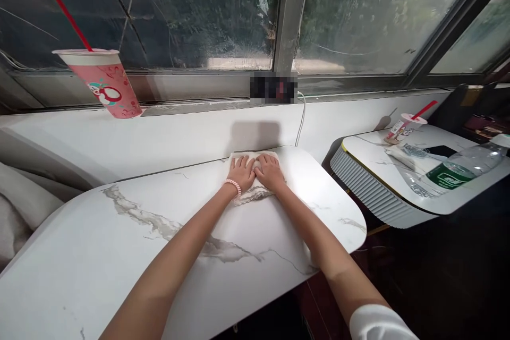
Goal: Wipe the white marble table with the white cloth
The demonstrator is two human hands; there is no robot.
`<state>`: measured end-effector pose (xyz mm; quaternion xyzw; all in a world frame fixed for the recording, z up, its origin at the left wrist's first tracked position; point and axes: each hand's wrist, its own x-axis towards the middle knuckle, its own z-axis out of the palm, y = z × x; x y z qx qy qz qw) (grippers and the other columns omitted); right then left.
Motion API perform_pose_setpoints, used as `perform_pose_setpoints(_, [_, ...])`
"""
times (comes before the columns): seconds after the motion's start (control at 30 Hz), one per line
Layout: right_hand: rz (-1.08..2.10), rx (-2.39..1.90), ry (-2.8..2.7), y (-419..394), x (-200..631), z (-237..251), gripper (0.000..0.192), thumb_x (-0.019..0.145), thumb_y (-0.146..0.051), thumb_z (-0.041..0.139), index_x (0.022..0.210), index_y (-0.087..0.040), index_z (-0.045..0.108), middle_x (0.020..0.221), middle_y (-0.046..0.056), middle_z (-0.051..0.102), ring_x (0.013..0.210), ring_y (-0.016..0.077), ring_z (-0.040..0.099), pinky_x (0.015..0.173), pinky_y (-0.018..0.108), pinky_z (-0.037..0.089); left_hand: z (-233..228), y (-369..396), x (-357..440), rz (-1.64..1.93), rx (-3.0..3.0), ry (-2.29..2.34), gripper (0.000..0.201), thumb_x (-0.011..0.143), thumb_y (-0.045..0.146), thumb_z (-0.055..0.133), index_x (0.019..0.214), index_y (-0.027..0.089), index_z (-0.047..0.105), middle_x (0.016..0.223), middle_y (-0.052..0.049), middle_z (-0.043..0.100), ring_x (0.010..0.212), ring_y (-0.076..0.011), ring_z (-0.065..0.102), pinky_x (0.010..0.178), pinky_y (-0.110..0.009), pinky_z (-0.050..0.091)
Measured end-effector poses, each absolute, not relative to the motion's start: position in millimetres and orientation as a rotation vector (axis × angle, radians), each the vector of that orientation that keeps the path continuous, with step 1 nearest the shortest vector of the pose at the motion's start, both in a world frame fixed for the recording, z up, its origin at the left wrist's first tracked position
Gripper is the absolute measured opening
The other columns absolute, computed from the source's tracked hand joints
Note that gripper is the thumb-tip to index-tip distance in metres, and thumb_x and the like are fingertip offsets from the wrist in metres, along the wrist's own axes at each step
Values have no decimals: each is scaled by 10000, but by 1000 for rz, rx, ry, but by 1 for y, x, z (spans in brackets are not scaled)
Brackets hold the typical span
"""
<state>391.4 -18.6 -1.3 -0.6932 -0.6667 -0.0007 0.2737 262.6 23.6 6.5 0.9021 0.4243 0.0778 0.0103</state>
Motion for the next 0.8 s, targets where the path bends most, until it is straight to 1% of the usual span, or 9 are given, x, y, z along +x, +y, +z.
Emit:
perform_pose_setpoints(0.1, [12,-1830,-1821,-54,387,-1,267,877,-181,466,1121,-174,575,1257,133,587,1198,273,487,1079,438,326,4,-13,256,264,2821,1336,527,967,273,306,1454,119,432,1546,-164,387,1442,-308,325,1183,-551,197])
perform_pose_setpoints(0.27, [-5,-1737,-1842,-123,375,-4,285,877,-199,459,1137,-195,576,1246,124,590,1187,274,492,1063,464,351,-2,-86,238,358,2866,1298,531,955,274,330,1445,110,453,1519,-176,425,1414,-336,368,1160,-580,242])
perform_pose_setpoints(0.47, [-38,-1678,-1856,-193,351,-6,295,876,-212,481,1157,-207,574,1257,115,583,1202,278,485,1087,490,339,-8,-159,212,445,2915,1282,542,943,263,338,1438,89,470,1500,-195,445,1395,-361,390,1139,-602,271])
perform_pose_setpoints(0.63, [4,-1675,-1865,-221,332,-1,310,872,-197,486,1171,-191,570,1268,123,576,1235,278,468,1117,497,313,-12,-187,194,507,2913,1298,542,931,261,360,1429,88,486,1499,-196,446,1393,-367,394,1134,-605,281])
perform_pose_setpoints(0.8, [27,-1690,-1862,-224,318,1,315,862,-185,489,1167,-183,569,1270,133,574,1237,286,469,1121,509,312,-13,-192,180,533,2909,1303,538,929,258,363,1430,108,488,1496,-180,456,1397,-350,392,1139,-589,283])
